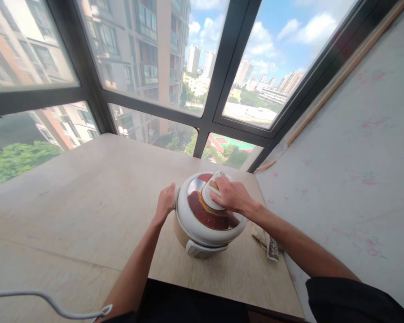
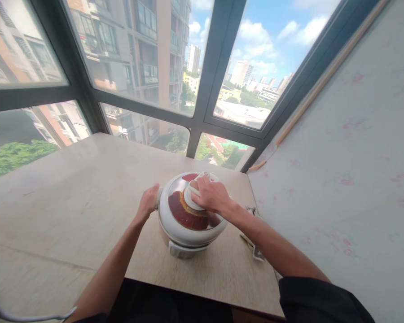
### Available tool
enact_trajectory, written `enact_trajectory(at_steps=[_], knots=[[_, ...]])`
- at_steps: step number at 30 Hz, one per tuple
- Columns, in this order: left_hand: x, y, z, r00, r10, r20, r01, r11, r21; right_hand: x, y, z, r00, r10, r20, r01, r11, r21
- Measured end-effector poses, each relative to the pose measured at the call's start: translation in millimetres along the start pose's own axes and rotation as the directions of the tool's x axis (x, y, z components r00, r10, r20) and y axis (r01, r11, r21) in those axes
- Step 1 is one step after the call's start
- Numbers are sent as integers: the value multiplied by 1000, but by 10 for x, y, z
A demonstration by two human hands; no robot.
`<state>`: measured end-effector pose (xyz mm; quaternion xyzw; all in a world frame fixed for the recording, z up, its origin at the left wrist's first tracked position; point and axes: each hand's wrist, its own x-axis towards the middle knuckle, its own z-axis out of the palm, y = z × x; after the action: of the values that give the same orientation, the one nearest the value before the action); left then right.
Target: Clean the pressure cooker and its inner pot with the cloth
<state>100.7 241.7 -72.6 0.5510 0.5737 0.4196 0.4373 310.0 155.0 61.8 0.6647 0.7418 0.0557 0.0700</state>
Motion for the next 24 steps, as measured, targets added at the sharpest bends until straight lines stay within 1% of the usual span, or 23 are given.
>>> enact_trajectory(at_steps=[3, 8, 11, 14, 18, 21, 24], knots=[[1, -4, 9, 1000, 6, 5, -5, 1000, -10, 8, -44, 4, 1000, -5, 10, 5, 1000, 3], [4, -25, 21, 1000, 4, -6, -4, 1000, -15, 54, -54, -25, 998, -49, 30, 48, 998, 41], [-3, -30, 21, 1000, -13, -6, 13, 1000, -21, 49, -73, -14, 1000, -25, 12, 24, 998, 62], [-20, -14, 15, 999, -33, -10, 32, 999, -31, 8, -150, 48, 998, 34, -51, -29, 996, 86], [-47, 30, 11, 998, -62, -19, 61, 997, -39, -39, -247, 164, 971, 138, -194, -108, 982, 156], [-70, 66, 14, 996, -82, -36, 81, 996, -30, -54, -246, 208, 963, 149, -224, -103, 973, 207], [-95, 99, 20, 994, -100, -50, 100, 995, -14, -64, -212, 203, 962, 141, -232, -85, 968, 237]])
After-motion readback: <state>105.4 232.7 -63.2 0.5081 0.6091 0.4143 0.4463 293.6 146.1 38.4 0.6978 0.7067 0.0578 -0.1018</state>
